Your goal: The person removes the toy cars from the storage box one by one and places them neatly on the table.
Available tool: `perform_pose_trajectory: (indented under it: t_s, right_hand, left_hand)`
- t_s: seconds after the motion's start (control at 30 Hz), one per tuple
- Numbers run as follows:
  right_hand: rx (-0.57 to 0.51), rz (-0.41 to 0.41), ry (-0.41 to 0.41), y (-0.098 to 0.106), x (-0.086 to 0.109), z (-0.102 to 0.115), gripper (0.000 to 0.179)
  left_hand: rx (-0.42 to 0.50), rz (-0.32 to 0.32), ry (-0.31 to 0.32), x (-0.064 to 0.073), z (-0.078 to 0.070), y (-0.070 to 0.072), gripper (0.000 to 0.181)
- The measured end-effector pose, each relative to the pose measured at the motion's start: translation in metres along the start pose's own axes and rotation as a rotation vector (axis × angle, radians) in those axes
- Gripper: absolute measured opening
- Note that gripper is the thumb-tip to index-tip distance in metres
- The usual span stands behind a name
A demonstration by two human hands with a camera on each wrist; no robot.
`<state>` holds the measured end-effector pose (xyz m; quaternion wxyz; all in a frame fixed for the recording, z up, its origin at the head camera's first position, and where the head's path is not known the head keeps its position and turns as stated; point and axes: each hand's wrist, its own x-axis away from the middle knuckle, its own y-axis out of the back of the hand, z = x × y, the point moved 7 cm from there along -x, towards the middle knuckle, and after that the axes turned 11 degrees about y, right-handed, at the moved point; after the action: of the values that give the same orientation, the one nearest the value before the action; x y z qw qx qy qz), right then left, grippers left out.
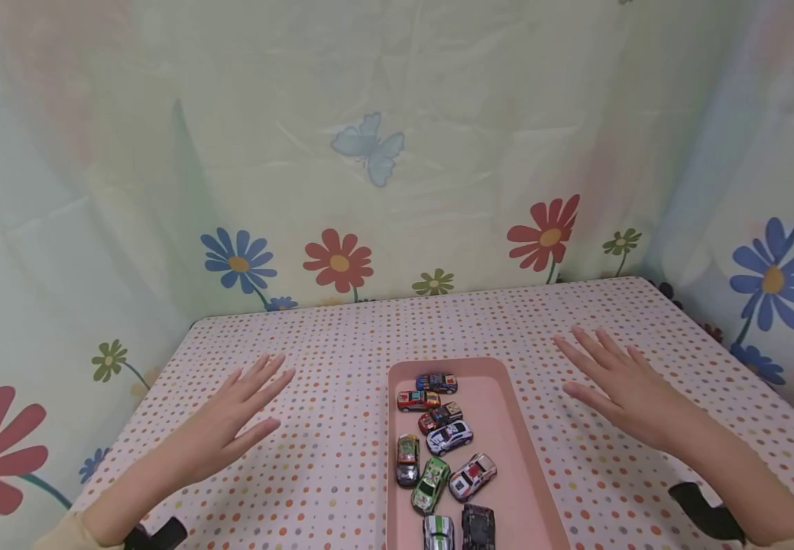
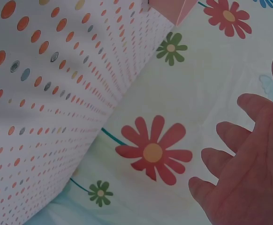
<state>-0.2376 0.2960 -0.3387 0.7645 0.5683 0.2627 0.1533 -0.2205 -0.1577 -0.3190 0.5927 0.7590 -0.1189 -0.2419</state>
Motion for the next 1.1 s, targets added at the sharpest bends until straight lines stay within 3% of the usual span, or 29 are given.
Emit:
perform_pose_trajectory:
  t_s: [0.33, 0.43, 0.63, 0.83, 0.9, 1.0, 1.1]
  right_hand:
    - [-0.020, 0.000, 0.013, -0.003, 0.000, -0.002, 0.068]
    - [-0.024, -0.006, 0.021, -0.006, 0.001, -0.001, 0.068]
    - [-0.075, 0.001, -0.006, -0.011, 0.004, -0.003, 0.069]
    - [-0.109, -0.076, -0.008, -0.009, 0.006, -0.004, 0.078]
    - [-0.112, -0.103, -0.017, -0.009, 0.006, -0.003, 0.079]
    - [-0.138, -0.133, -0.026, -0.010, 0.004, -0.002, 0.079]
    - [-0.170, -0.158, -0.024, -0.013, 0.001, 0.002, 0.078]
  left_hand:
    - [0.017, 0.017, -0.001, -0.002, -0.001, -0.006, 0.061]
    - [0.013, -0.005, -0.002, -0.004, -0.002, -0.007, 0.062]
    - [-0.006, -0.145, 0.034, -0.013, -0.010, -0.006, 0.068]
    - [0.101, -0.320, 0.085, -0.025, -0.024, -0.005, 0.086]
    - [0.145, -0.352, 0.089, -0.030, -0.030, -0.005, 0.090]
    - [0.191, -0.334, 0.082, -0.039, -0.042, -0.013, 0.094]
    - [0.195, -0.237, 0.072, -0.049, -0.059, -0.026, 0.099]
